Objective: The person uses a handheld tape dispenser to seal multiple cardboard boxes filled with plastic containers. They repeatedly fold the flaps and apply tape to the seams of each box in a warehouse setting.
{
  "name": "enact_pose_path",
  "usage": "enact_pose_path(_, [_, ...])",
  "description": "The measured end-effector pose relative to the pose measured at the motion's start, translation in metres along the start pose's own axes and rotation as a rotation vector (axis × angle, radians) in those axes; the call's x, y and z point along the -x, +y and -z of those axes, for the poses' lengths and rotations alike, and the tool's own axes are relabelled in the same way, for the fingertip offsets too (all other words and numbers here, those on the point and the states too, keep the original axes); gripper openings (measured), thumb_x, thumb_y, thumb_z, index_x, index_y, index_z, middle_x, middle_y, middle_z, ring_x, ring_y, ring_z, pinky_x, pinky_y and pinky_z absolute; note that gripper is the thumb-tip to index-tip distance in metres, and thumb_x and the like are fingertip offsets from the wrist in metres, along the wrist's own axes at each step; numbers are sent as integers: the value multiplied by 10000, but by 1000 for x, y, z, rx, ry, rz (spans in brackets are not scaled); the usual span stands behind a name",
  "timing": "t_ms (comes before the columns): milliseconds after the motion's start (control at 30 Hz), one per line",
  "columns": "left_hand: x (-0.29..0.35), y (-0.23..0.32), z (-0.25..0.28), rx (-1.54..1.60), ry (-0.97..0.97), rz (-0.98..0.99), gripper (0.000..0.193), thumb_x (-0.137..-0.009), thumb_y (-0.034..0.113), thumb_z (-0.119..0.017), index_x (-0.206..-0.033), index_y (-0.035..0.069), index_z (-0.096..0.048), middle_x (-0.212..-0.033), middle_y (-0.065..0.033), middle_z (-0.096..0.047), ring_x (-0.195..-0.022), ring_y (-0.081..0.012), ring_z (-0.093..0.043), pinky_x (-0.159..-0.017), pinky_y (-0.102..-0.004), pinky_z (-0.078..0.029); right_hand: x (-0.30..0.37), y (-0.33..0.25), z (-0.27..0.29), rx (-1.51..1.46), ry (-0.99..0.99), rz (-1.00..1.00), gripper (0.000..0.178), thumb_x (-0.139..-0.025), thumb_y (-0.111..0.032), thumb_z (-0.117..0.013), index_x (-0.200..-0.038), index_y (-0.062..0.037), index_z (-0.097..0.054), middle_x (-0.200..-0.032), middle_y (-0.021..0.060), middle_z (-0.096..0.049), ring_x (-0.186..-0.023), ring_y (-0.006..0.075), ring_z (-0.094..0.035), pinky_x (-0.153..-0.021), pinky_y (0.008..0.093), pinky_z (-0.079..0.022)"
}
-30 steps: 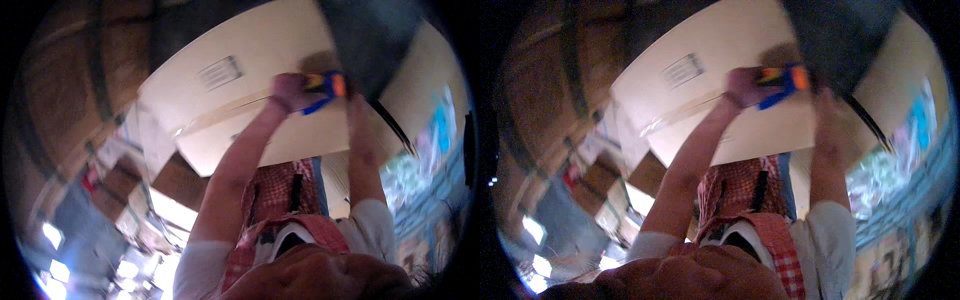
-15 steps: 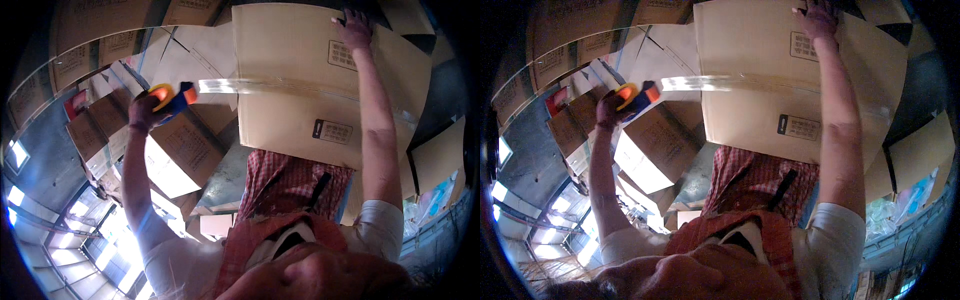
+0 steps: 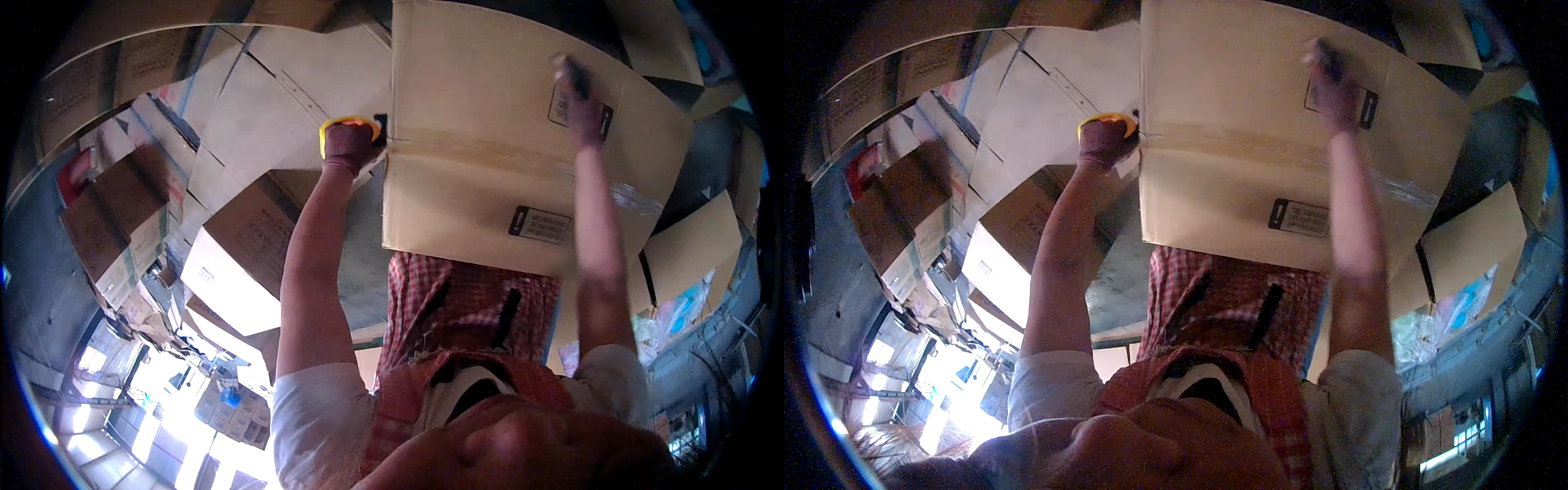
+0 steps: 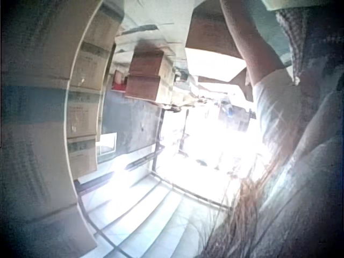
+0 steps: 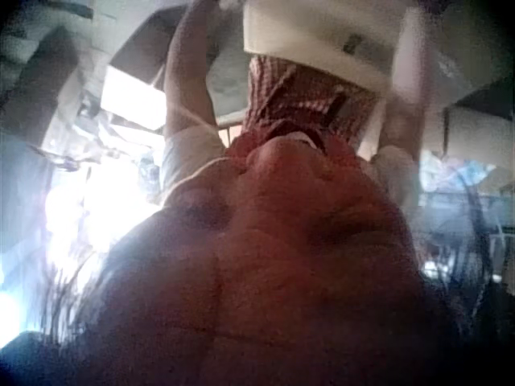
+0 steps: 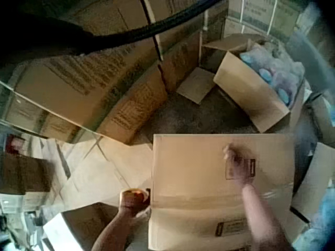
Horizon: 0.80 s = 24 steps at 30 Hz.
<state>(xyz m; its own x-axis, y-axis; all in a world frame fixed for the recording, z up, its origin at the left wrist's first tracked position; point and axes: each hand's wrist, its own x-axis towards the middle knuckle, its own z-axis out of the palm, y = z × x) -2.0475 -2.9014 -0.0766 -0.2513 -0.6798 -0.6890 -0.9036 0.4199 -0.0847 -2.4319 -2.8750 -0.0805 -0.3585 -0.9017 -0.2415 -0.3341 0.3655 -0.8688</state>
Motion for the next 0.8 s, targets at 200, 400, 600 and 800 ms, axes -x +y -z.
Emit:
enact_pose_path(200, [-15, 11, -4, 40, 16, 85, 253, -729, 344, -478, -832, 171, -630, -799, -108, -632, -762, -293, -613, -662, -406, -460, 103, -8, -102, -901, -604, -900, 300, -829, -303, -507, -970, -39, -532, -937, 123, -617, -738, 222, -622, -613, 328, -508])
enact_pose_path(400, [58, -18, 8, 1292, 451, 639, 250, -689, 228, -663, -788, 2, -624, -707, -86, -624, -627, -124, -532, -601, -285, -437, 100, 5, -132, -884, -552, -989, 345, -847, -407, -434, -900, -83, -540, -820, 105, -636, -580, 233, -600, -521, 352, -501])
enact_pose_path(600, [75, 83, 12, 1726, 729, 582, 144, -665, 68, -670, -764, -20, -612, -702, 3, -557, -645, -98, -487, -598, -239, -405, 85, 1, -113, -845, -574, -940, 280, -851, -337, -439, -849, -75, -536, -769, 111, -631, -556, 222, -588, -503, 330, -487])
enact_pose_path(800, [59, 131, 11, 1585, 837, 671, 185, -674, 184, -696, -685, 19, -612, -623, 6, -554, -547, -94, -460, -525, -241, -382, 76, 145, 193, -1026, -564, -924, 195, -747, -332, -565, -720, -147, -512, -734, 30, -578, -640, 173, -557, -523, 316, -436])
